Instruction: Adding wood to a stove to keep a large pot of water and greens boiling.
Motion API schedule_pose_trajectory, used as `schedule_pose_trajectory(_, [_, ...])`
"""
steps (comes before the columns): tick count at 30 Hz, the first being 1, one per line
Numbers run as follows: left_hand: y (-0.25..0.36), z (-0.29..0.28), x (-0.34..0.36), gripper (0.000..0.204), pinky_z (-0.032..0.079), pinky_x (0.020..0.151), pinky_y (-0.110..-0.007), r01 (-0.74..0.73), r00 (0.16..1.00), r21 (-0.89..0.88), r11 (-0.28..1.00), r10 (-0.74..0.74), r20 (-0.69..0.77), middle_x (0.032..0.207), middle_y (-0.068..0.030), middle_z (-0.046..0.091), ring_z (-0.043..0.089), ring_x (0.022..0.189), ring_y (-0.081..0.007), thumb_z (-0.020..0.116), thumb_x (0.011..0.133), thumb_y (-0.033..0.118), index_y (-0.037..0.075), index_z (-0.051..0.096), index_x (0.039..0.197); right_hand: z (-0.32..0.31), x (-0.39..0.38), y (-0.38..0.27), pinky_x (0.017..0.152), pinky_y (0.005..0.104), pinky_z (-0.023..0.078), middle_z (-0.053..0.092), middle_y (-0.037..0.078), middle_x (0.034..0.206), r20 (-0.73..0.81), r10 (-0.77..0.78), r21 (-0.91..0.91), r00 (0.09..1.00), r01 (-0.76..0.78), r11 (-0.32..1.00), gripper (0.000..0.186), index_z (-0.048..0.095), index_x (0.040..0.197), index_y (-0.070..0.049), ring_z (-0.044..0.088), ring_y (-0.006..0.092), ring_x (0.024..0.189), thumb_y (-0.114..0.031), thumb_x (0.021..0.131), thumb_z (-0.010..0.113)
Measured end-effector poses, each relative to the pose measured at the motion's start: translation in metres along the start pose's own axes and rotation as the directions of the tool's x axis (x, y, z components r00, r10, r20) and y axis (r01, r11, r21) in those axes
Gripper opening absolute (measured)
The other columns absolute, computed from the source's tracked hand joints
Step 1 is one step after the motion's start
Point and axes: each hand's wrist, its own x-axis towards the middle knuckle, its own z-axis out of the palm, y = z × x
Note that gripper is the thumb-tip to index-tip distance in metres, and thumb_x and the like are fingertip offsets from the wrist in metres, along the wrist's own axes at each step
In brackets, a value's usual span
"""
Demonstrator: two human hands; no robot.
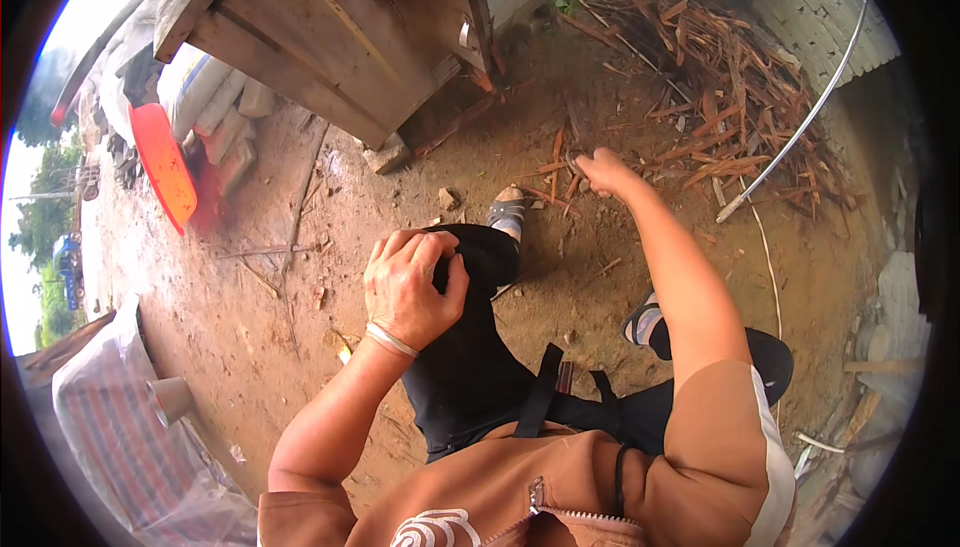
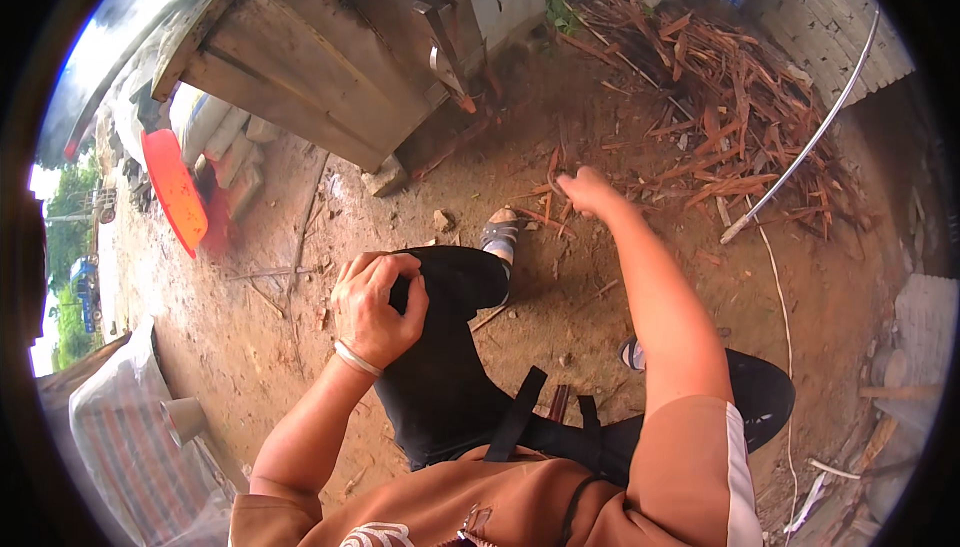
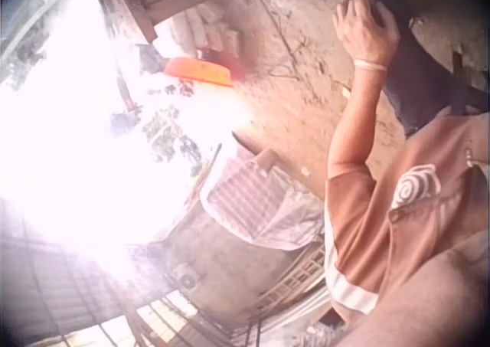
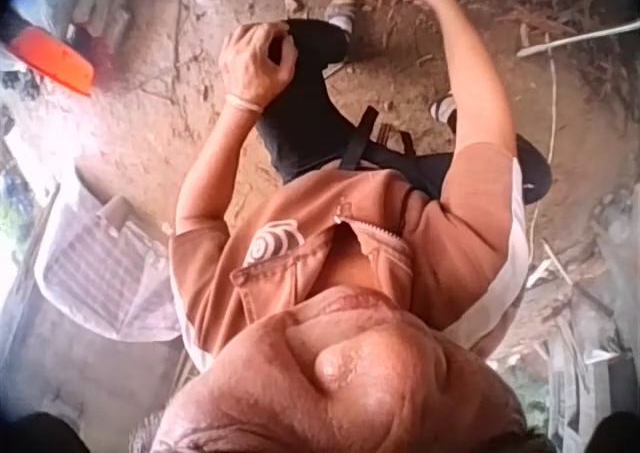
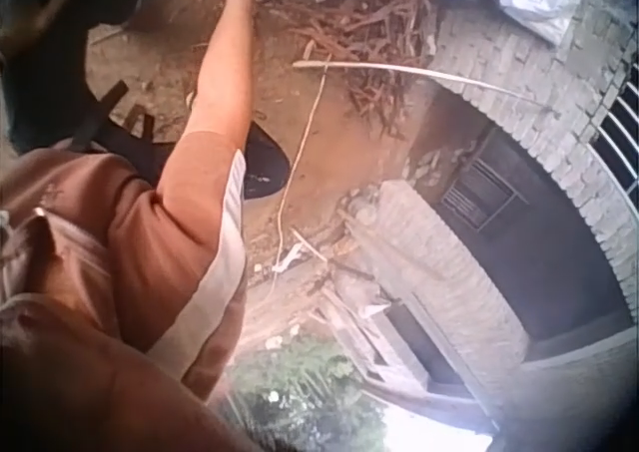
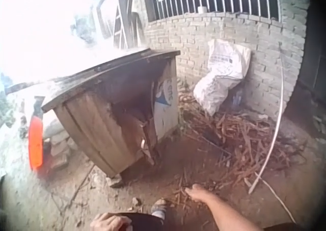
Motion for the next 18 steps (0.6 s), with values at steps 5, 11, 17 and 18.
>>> schedule_pose_trajectory(5, [-0.007,-0.002,0.001,0.011,0.047,0.076,-0.037,0.020,1.000,-0.035,0.999,-0.019,0.023,0.079,-0.0045,0.064,0.062,0.082,-0.0257,0.065,0.072,0.006,0.008,0.061,0.082,0.030,-0.073,0.068,0.082,0.0472,0.048,0.063,0.032,0.083,-0.113,-0.156,-0.337,0.981,0.110,0.935,0.052,0.060,0.082,0.011,0.063,0.0437,0.089,-0.041,0.083,0.052])
schedule_pose_trajectory(11, [-0.011,-0.003,-0.003,0.010,0.047,0.077,-0.037,0.003,1.000,-0.046,0.999,-0.003,-0.002,0.080,-0.0055,0.064,0.062,0.083,-0.0264,0.065,0.072,0.007,0.008,0.061,0.082,0.023,-0.163,0.065,0.075,0.0464,0.047,0.063,0.027,0.079,-0.049,0.000,-0.038,0.999,-0.002,0.999,0.048,0.056,0.080,0.008,0.062,0.0420,0.081,-0.040,0.083,0.053])
schedule_pose_trajectory(17, [0.001,0.001,0.002,0.010,0.047,0.077,-0.037,-0.026,0.999,-0.021,0.999,0.026,0.020,0.079,-0.0052,0.065,0.062,0.083,-0.0257,0.065,0.071,0.007,0.008,0.061,0.081,0.014,-0.125,0.006,0.075,0.0469,0.049,0.063,0.029,0.083,-0.185,-0.284,-0.378,0.941,0.199,0.904,0.057,0.059,0.080,0.009,0.063,0.0416,0.084,-0.048,0.081,0.057])
schedule_pose_trajectory(18, [0.003,0.002,0.004,0.011,0.047,0.076,-0.037,-0.033,0.999,-0.016,0.999,0.033,0.021,0.079,-0.0049,0.065,0.062,0.082,-0.0255,0.065,0.071,0.007,0.008,0.062,0.081,0.012,-0.110,-0.008,0.078,0.0468,0.050,0.063,0.032,0.088,-0.187,-0.294,-0.441,0.937,0.188,0.878,0.060,0.061,0.084,0.010,0.063,0.0421,0.088,-0.050,0.080,0.058])
